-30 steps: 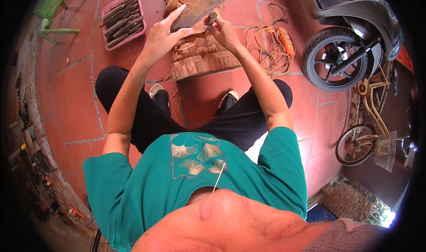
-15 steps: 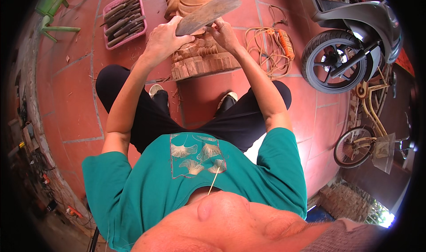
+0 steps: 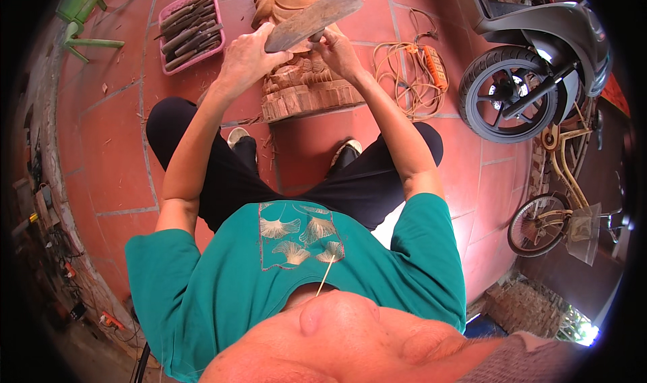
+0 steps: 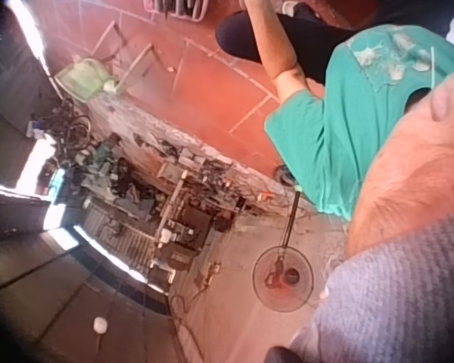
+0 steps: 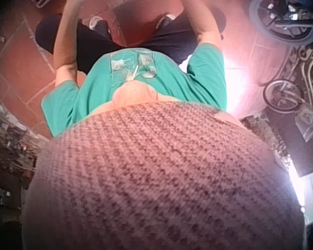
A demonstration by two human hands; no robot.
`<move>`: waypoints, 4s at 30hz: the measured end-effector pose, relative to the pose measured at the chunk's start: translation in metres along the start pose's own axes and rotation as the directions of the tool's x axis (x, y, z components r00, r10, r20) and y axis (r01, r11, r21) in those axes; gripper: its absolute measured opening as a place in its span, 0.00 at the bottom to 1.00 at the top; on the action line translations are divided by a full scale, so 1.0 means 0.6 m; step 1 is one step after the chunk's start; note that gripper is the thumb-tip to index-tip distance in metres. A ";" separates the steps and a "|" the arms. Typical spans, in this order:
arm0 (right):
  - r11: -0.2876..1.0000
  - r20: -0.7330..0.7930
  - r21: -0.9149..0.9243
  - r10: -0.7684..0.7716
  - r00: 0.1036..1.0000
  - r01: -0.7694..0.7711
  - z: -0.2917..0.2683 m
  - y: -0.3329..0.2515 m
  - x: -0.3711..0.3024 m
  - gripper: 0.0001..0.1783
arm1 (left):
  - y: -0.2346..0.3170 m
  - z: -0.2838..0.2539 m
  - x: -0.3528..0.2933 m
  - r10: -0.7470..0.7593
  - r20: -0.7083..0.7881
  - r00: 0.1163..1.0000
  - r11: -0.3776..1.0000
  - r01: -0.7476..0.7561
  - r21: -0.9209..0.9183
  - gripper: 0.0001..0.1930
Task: The person carves a wooden sculpture using a chisel and mallet, repeatedly striking the chisel to shape the wood. The person occasionally pauses to inspect the work and adjust the tool.
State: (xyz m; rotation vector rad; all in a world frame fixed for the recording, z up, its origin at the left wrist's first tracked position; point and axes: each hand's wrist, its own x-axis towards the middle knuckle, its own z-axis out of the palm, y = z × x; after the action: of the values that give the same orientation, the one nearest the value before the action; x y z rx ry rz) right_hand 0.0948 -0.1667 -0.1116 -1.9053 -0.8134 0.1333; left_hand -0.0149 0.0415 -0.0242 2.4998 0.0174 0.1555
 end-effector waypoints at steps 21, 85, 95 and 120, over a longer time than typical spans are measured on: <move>0.994 0.031 -0.095 0.057 0.998 -0.053 0.008 0.006 -0.001 0.13 | 0.002 -0.013 -0.010 0.000 -0.004 1.000 0.982 -0.001 -0.188 0.30; 0.989 0.056 -0.015 0.149 0.987 -0.149 0.011 -0.015 0.004 0.09 | -0.006 -0.006 -0.021 -0.045 0.005 0.999 0.989 0.045 -0.143 0.32; 0.988 0.058 0.038 0.150 0.987 -0.152 0.009 -0.014 0.006 0.10 | -0.005 0.002 -0.017 0.010 -0.063 0.998 0.982 -0.022 -0.188 0.35; 0.992 0.011 0.040 0.116 0.993 -0.116 0.004 -0.014 0.000 0.08 | -0.009 0.002 -0.013 -0.047 0.076 0.996 0.999 0.048 -0.011 0.33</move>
State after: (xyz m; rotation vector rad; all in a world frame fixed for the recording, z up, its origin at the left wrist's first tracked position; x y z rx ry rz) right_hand 0.0898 -0.1623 -0.1056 -1.9145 -0.7005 0.2276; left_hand -0.0222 0.0449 -0.0290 2.4887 0.0443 0.0415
